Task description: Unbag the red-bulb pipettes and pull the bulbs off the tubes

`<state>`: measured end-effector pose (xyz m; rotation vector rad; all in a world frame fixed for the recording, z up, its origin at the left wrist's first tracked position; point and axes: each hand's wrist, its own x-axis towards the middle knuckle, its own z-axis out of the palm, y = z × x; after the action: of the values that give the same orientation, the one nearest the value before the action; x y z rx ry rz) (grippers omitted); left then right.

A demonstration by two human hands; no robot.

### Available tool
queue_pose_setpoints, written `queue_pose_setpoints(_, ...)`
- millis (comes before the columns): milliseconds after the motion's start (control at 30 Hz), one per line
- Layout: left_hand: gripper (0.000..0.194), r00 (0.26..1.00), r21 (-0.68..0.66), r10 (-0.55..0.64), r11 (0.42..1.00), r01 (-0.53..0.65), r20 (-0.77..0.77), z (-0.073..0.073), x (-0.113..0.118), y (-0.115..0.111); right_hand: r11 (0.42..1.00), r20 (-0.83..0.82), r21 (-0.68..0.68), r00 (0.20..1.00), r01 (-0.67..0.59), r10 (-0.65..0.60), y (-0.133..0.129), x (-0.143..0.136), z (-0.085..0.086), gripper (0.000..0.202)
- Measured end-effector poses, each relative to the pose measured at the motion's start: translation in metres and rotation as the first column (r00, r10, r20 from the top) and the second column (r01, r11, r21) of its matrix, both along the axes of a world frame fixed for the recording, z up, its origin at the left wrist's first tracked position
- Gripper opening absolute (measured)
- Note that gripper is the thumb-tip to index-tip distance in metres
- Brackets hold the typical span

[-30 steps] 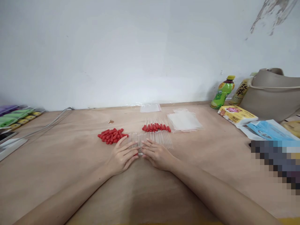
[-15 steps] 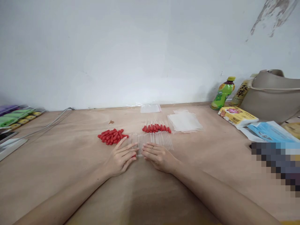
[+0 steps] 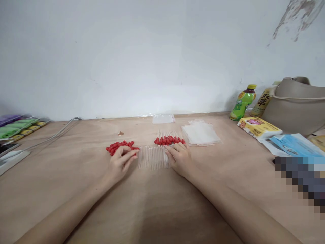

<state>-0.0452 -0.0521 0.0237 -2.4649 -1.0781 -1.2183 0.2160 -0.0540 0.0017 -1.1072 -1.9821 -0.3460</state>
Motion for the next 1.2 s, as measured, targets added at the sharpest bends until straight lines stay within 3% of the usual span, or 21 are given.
queue_pose_setpoints(100,0.025,0.983,-0.131,0.168,0.979,-0.156,0.08,0.014,-0.015,0.016,0.995,-0.016,-0.09,0.998,0.051,-0.053,0.003,-0.009,0.003,0.023)
queue_pose_setpoints(233,0.033,0.918,-0.336,0.388,0.878,-0.341,0.085,0.037,-0.045,0.031,0.986,-0.052,-0.161,0.997,0.04,-0.049,0.005,-0.018,0.004,0.015)
queue_pose_setpoints(400,0.039,0.87,-0.524,0.479,0.775,-0.354,0.12,0.046,-0.071,0.043,0.994,-0.013,-0.107,1.0,0.025,-0.027,0.004,-0.022,-0.001,0.017)
queue_pose_setpoints(600,0.034,0.872,-0.458,0.489,0.77,-0.444,-0.023,0.034,-0.076,0.048,0.998,0.085,-0.068,0.996,0.013,-0.007,0.0,-0.026,-0.002,0.014)
queue_pose_setpoints(800,0.032,0.922,-0.466,0.371,0.8,-0.379,-0.112,0.031,-0.076,0.047,0.999,0.139,-0.044,0.99,-0.014,0.02,-0.005,-0.028,0.002,0.026)
queue_pose_setpoints(1000,0.031,0.93,-0.454,0.348,0.814,-0.361,-0.116,0.033,-0.075,0.045,0.995,0.172,-0.094,0.985,-0.019,0.035,-0.007,-0.028,0.003,0.033)
queue_pose_setpoints(1100,0.028,0.921,-0.371,0.376,0.845,-0.386,-0.102,0.035,-0.072,0.042,0.994,0.17,-0.105,0.985,-0.016,0.034,-0.006,-0.028,0.003,0.035)
queue_pose_setpoints(1200,0.022,0.92,-0.196,0.383,0.899,-0.392,-0.085,0.037,-0.057,0.034,0.994,0.153,-0.104,0.988,-0.016,0.032,-0.006,-0.024,0.003,0.037)
